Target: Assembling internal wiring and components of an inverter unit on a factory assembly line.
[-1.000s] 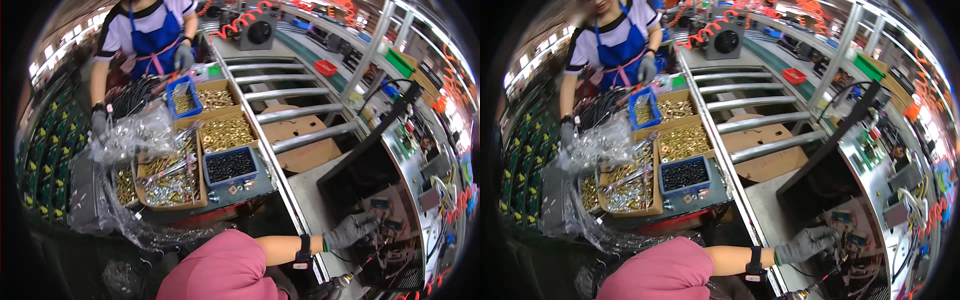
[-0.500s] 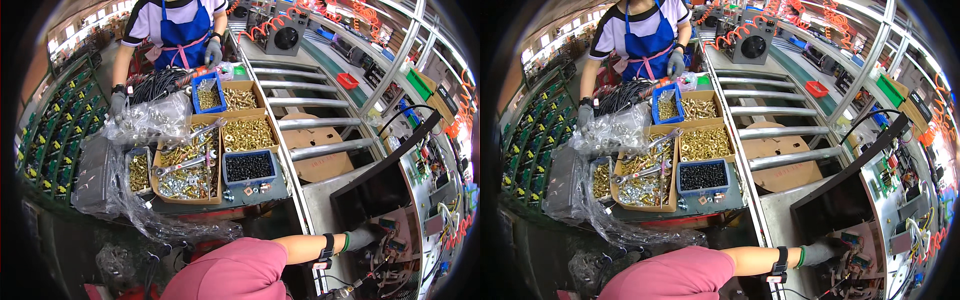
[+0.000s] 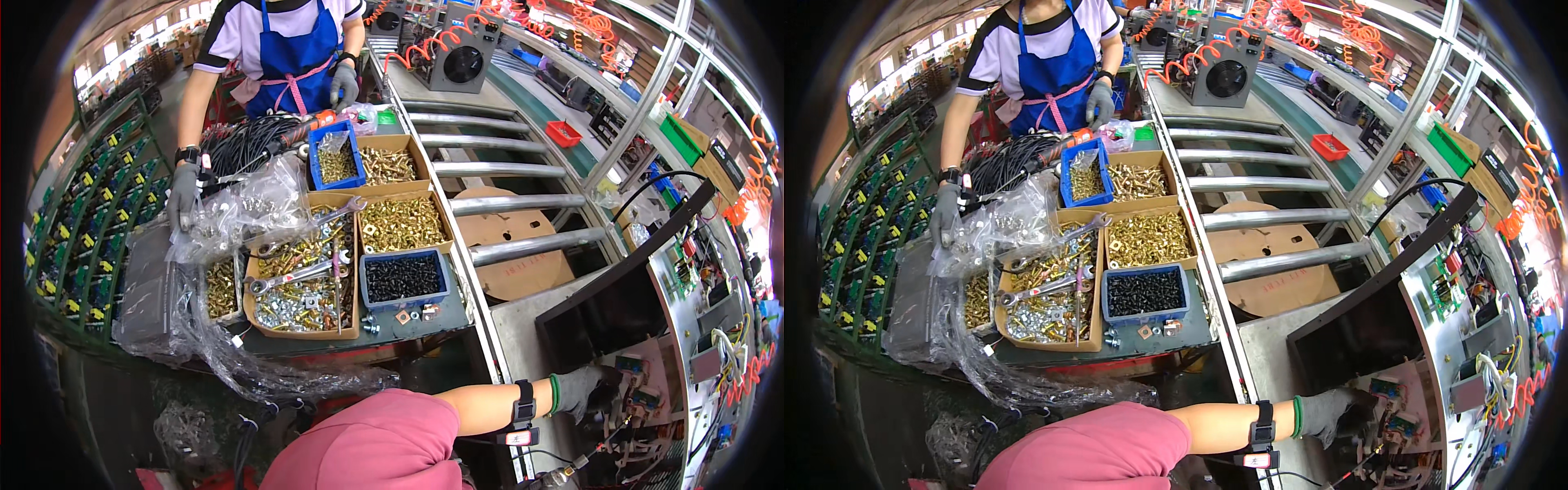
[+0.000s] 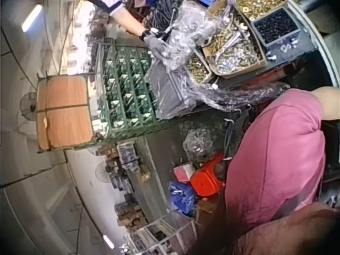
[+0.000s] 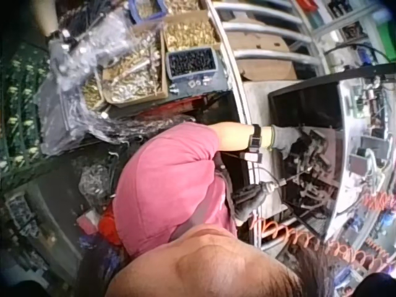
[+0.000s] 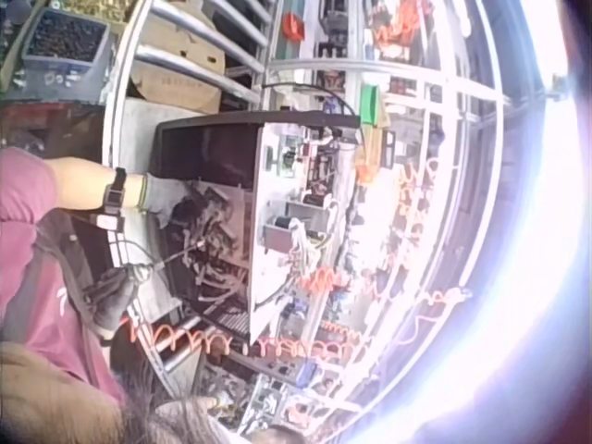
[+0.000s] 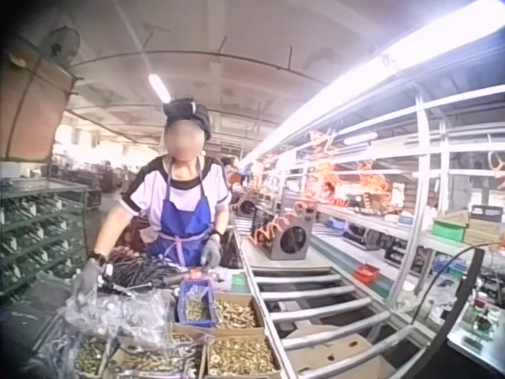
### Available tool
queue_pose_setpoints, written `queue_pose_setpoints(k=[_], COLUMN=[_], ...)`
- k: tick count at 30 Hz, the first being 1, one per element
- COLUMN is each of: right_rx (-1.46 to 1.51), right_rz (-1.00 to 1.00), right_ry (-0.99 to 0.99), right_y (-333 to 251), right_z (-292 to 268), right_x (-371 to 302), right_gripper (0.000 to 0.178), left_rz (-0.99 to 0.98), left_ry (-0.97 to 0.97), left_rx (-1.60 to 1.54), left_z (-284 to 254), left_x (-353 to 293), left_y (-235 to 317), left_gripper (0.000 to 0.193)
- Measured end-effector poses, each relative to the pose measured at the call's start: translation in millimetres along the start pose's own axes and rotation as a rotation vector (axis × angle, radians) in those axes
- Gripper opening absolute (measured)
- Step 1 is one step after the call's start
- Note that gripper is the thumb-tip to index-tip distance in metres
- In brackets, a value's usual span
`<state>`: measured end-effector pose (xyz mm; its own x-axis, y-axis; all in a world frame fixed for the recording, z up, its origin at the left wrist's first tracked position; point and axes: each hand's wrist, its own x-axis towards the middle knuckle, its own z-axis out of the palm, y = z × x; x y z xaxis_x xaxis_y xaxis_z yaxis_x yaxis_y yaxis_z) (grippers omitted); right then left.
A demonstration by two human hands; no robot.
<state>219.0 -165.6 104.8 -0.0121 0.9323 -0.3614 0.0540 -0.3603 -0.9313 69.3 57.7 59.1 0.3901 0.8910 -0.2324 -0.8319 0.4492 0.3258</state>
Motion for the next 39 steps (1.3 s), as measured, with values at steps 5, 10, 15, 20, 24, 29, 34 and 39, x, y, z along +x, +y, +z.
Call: queue_pose_setpoints(k=[5, 10, 15, 20, 24, 29, 34, 39], right_rx=[0.058, 0.048, 0.146, 0.094, 0.220, 0.136, 0.259, 0.314], right_rz=[-0.013, -0.036, 0.087, -0.083, 0.041, 0.041, 0.085, 0.190], right_ry=[-0.049, -0.089, -0.059, 0.024, -0.051, -0.092, -0.137, -0.142], right_y=[12, 9, 14, 27, 22, 16, 11, -1], right_z=[-2, 7, 12, 15, 11, 15, 21, 21], right_x=[12, 27, 29, 36, 31, 31, 39, 38], right_gripper=[0.038, 0.031, 0.027, 0.027, 0.027, 0.034, 0.036, 0.042], left_rz=[-0.050, -0.035, -0.011, 0.084, -0.042, 0.105, 0.188, 0.043], left_ry=[-0.152, -0.062, -0.195, -0.119, -0.028, -0.036, -0.040, -0.072], left_rx=[-0.003, 0.138, 0.247, 0.108, -0.195, -0.098, 0.061, 0.023], left_z=[-17, -9, -19, -16, -2, 3, -5, -2], left_x=[20, 17, -14, -15, -11, -19, -18, -19], left_y=[-3, -1, 2, -4, 6, -1, -7, 2], left_gripper=[0.017, 0.017, 0.022, 0.019, 0.012, 0.018, 0.015, 0.023])
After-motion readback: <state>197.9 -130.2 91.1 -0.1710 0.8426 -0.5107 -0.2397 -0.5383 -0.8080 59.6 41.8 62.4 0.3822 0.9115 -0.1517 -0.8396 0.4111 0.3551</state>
